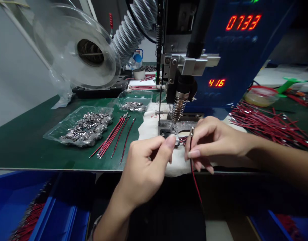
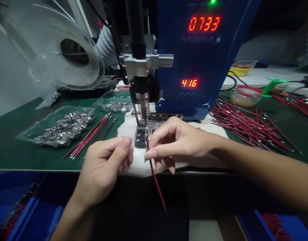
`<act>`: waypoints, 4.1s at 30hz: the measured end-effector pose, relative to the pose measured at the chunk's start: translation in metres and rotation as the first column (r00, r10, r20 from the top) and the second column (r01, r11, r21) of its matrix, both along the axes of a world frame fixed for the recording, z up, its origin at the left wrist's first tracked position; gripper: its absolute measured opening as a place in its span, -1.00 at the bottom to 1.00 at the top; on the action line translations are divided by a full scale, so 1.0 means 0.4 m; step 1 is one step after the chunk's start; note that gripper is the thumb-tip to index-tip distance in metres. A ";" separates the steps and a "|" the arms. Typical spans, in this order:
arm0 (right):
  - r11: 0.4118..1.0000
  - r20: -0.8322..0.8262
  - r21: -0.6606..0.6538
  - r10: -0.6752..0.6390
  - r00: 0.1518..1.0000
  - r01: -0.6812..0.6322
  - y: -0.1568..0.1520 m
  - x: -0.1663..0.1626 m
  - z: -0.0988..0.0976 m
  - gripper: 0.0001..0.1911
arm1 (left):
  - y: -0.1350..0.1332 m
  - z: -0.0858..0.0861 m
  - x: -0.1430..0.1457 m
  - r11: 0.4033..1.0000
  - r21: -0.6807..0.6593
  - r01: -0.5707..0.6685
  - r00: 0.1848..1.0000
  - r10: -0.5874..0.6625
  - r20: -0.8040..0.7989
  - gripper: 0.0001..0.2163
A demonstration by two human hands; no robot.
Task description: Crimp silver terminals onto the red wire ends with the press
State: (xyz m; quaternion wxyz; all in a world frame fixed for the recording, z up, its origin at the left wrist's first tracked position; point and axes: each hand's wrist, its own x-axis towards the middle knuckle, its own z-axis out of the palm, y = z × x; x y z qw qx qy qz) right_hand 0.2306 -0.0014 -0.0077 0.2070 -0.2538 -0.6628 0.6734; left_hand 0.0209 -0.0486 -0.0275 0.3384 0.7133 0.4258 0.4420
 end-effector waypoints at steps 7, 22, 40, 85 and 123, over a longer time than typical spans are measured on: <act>0.960 -0.086 0.201 -0.180 0.980 0.194 -0.005 -0.012 -0.016 -0.90 | 0.036 -0.012 0.004 0.902 -0.255 0.349 0.930 -0.299 0.215 -0.78; 0.900 0.020 0.416 -0.156 0.988 0.134 0.003 -0.010 -0.006 -0.74 | 0.040 -0.014 -0.013 0.825 -0.366 0.431 0.900 -0.423 0.107 -0.67; 0.845 -0.022 0.513 -0.167 0.986 0.154 0.002 -0.026 -0.001 -0.83 | 0.041 -0.015 -0.008 0.795 -0.392 0.463 0.874 -0.482 0.053 -0.67; 0.776 -0.003 0.622 -0.134 0.991 0.107 0.008 -0.015 -0.010 -0.84 | 0.037 -0.015 -0.009 0.831 -0.346 0.435 0.883 -0.469 -0.016 -0.64; 0.708 -0.038 0.695 -0.140 0.989 0.127 -0.002 -0.018 -0.007 -0.82 | 0.098 0.090 -0.156 0.936 0.293 -0.196 -0.073 0.285 -0.956 -0.67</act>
